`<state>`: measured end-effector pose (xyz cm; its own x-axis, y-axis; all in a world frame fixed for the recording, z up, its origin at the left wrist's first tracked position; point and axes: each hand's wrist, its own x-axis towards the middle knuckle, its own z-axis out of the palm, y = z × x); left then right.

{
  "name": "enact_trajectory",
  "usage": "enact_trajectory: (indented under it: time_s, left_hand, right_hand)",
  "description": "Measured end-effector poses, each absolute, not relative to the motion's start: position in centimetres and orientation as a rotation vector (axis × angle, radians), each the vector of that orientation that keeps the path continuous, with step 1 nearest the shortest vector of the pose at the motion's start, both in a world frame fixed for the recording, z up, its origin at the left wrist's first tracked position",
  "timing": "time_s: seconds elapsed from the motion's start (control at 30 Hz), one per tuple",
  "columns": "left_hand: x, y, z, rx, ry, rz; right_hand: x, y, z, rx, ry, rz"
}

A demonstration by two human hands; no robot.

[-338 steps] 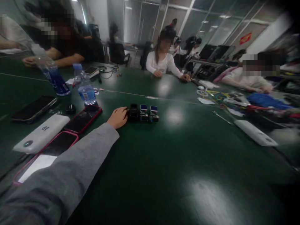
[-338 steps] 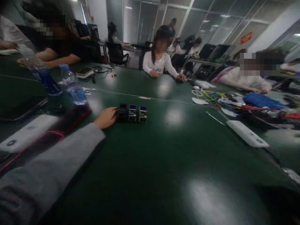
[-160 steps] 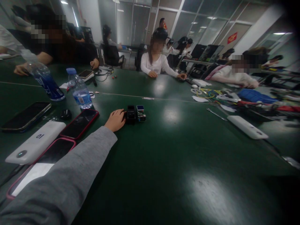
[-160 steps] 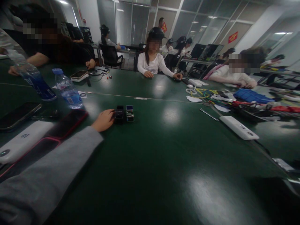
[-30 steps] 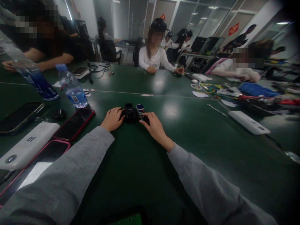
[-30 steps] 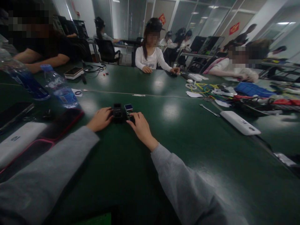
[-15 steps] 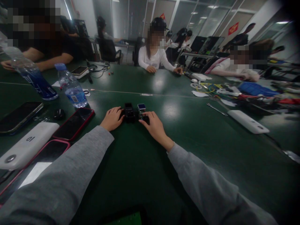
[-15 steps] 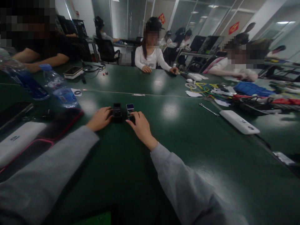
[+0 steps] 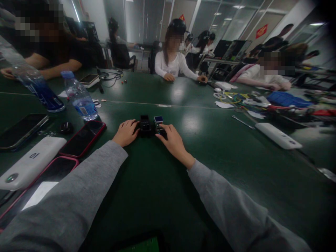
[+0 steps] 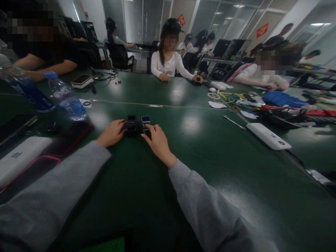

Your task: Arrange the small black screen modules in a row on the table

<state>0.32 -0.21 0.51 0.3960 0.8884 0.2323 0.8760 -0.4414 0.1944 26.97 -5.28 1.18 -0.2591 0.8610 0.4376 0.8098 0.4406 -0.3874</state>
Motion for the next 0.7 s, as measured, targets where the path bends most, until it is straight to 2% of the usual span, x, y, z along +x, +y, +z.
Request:
enact_trajectory:
  time_s: [0.23,0.7]
  left_hand:
    - [0.52,-0.46,1.06,2.572,1.647,0.380]
    - [0.17,-0.11,0.27,2.595,1.627,0.456]
  right_hand:
    - [26.94,-5.34,1.32,-1.394,-2.123,0.115]
    - [26.95,-5.19,1.01,-1.341,-2.077,0.133]
